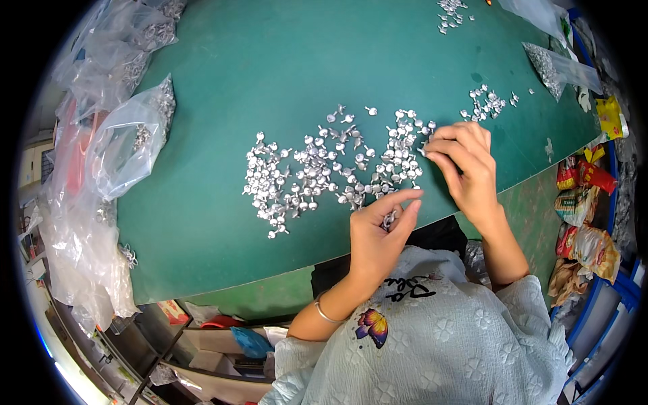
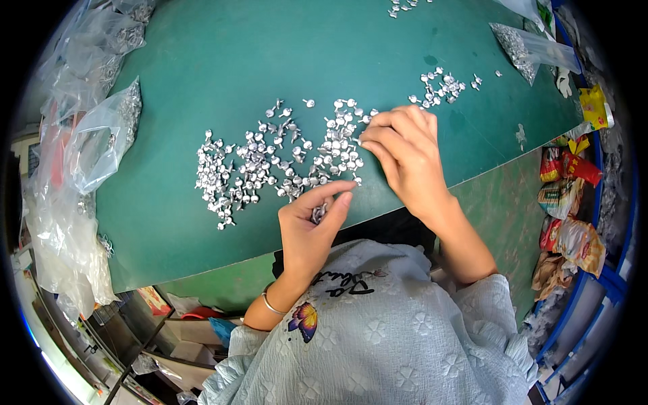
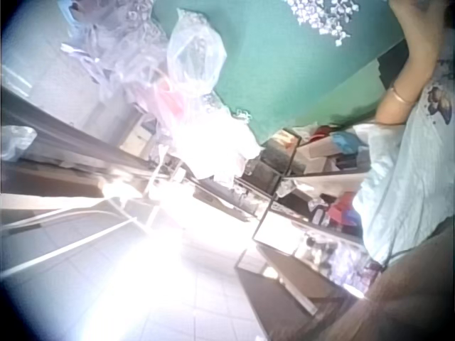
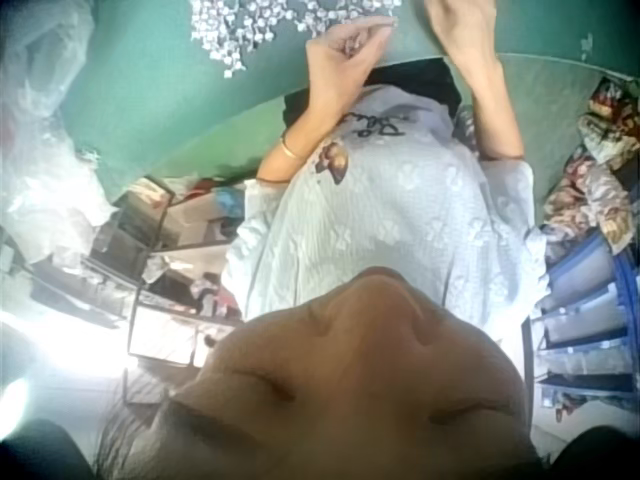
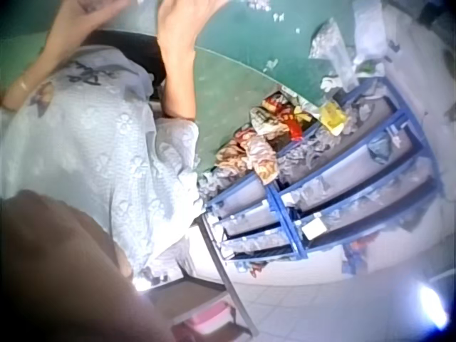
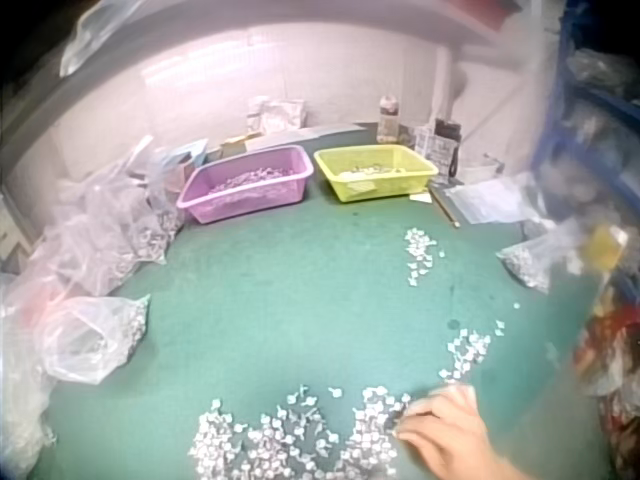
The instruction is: The person repeatedly picks up small silver components from a green table and assembles them by hand, placing the finished units into a growing pile. The person also gathers the assembled parts into a plastic bag and continues the assembly process.
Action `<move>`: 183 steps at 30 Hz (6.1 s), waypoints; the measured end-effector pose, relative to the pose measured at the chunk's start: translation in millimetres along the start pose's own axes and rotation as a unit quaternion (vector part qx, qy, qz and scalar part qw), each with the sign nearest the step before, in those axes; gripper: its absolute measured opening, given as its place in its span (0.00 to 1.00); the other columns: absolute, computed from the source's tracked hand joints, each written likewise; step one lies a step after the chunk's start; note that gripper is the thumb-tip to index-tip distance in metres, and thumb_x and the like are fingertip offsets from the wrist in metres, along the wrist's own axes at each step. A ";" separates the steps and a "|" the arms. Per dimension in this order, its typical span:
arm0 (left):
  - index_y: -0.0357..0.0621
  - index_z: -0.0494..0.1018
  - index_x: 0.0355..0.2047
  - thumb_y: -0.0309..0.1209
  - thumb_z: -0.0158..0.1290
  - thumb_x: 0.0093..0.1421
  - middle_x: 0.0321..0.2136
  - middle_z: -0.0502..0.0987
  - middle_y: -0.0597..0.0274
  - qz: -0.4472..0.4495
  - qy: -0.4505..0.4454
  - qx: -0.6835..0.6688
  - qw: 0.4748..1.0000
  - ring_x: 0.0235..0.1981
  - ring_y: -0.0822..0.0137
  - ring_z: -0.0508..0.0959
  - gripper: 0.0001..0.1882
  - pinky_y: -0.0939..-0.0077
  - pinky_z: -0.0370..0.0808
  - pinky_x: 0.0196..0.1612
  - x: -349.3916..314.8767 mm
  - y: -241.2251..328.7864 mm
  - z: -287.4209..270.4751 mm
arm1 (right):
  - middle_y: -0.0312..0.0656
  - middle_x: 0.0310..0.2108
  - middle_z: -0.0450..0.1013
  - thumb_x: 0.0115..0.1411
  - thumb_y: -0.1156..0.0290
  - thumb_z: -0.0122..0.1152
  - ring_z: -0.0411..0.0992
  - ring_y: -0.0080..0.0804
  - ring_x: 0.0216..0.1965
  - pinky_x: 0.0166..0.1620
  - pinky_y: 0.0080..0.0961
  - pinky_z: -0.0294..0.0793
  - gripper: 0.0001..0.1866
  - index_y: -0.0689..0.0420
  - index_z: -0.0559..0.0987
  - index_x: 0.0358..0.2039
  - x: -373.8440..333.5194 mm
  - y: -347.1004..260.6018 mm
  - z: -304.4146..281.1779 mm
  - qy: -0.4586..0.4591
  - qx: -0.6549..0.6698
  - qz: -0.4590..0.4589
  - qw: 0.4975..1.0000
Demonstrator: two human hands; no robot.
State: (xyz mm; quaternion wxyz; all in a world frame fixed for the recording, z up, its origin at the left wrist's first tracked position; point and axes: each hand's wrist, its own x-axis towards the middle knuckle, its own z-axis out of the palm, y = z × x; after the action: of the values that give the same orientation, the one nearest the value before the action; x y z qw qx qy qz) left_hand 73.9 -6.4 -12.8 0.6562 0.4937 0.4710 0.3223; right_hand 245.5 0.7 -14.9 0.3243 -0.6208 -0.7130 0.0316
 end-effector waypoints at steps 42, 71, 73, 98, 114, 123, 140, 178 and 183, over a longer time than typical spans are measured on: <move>0.43 0.77 0.32 0.23 0.57 0.49 0.13 0.65 0.59 0.239 0.033 0.342 0.908 0.11 0.64 0.64 0.08 0.72 0.62 0.16 15.8 -14.1 17.5 | 0.39 0.31 0.71 0.47 0.76 0.62 0.66 0.35 0.35 0.38 0.28 0.61 0.09 0.59 0.77 0.31 -9.6 11.7 -10.3 0.022 -0.063 0.094 0.993; 0.40 0.75 0.32 0.24 0.57 0.50 0.17 0.69 0.60 0.216 0.035 0.322 0.921 0.12 0.61 0.69 0.07 0.71 0.65 0.15 7.0 -12.4 1.4 | 0.34 0.30 0.70 0.45 0.76 0.63 0.65 0.31 0.36 0.41 0.28 0.57 0.05 0.57 0.76 0.25 9.1 14.0 6.2 -0.002 -0.046 0.037 0.998; 0.40 0.75 0.32 0.23 0.57 0.50 0.18 0.69 0.60 0.217 0.035 0.324 0.920 0.12 0.61 0.69 0.07 0.71 0.65 0.15 6.7 -12.8 1.1 | 0.34 0.31 0.70 0.45 0.76 0.63 0.66 0.31 0.36 0.42 0.28 0.57 0.06 0.57 0.76 0.25 9.2 13.3 6.2 0.009 -0.038 0.026 0.999; 0.38 0.76 0.34 0.19 0.57 0.49 0.12 0.61 0.64 0.218 0.102 0.290 0.926 0.12 0.76 0.58 0.10 0.81 0.57 0.16 27.2 -2.6 -3.1 | 0.33 0.29 0.69 0.43 0.76 0.64 0.65 0.31 0.36 0.42 0.29 0.58 0.08 0.56 0.78 0.27 30.2 20.0 10.8 -0.063 -0.015 -0.021 0.998; 0.34 0.77 0.35 0.17 0.55 0.51 0.16 0.62 0.78 0.088 0.041 -0.064 0.993 0.18 0.86 0.56 0.09 0.90 0.50 0.20 19.4 17.5 4.5 | 0.36 0.26 0.71 0.40 0.73 0.66 0.68 0.33 0.31 0.40 0.30 0.57 0.09 0.58 0.77 0.24 20.0 -27.7 -34.0 -0.018 0.046 -0.044 0.998; 0.34 0.77 0.34 0.17 0.55 0.51 0.18 0.65 0.77 0.087 0.030 -0.079 0.993 0.18 0.86 0.57 0.09 0.90 0.52 0.21 14.6 20.4 4.4 | 0.36 0.26 0.71 0.39 0.71 0.66 0.68 0.34 0.30 0.38 0.30 0.56 0.10 0.59 0.77 0.24 16.3 -32.5 -41.4 -0.012 0.033 -0.064 0.997; 0.34 0.77 0.35 0.18 0.54 0.53 0.16 0.61 0.78 0.047 0.077 0.002 0.996 0.19 0.85 0.58 0.08 0.90 0.54 0.22 10.9 12.0 -1.0 | 0.40 0.43 0.67 0.45 0.66 0.66 0.63 0.39 0.48 0.48 0.36 0.57 0.18 0.55 0.75 0.37 -1.0 30.0 -12.3 0.030 -0.146 0.095 0.984; 0.38 0.76 0.32 0.20 0.56 0.50 0.13 0.64 0.60 0.198 -0.009 0.236 0.951 0.11 0.69 0.62 0.08 0.76 0.60 0.15 -13.9 -7.0 -7.3 | 0.54 0.60 0.51 0.51 0.58 0.61 0.46 0.53 0.62 0.62 0.48 0.44 0.36 0.61 0.60 0.57 10.3 2.9 4.7 -0.200 0.018 0.007 0.980; 0.37 0.75 0.37 0.18 0.53 0.53 0.15 0.67 0.59 0.211 -0.032 0.188 0.959 0.13 0.71 0.66 0.10 0.79 0.63 0.18 -21.4 -4.8 -16.5 | 0.54 0.60 0.51 0.51 0.64 0.61 0.48 0.54 0.62 0.61 0.49 0.48 0.34 0.63 0.60 0.56 -0.3 -29.6 21.5 -0.216 0.064 -0.012 0.974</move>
State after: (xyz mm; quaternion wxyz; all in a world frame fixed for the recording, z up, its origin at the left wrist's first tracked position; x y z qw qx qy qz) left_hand 50.8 -21.3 -12.1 0.4836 0.7063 0.3865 0.3433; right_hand 209.1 1.4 -18.8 0.2019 -0.5689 -0.7701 0.2062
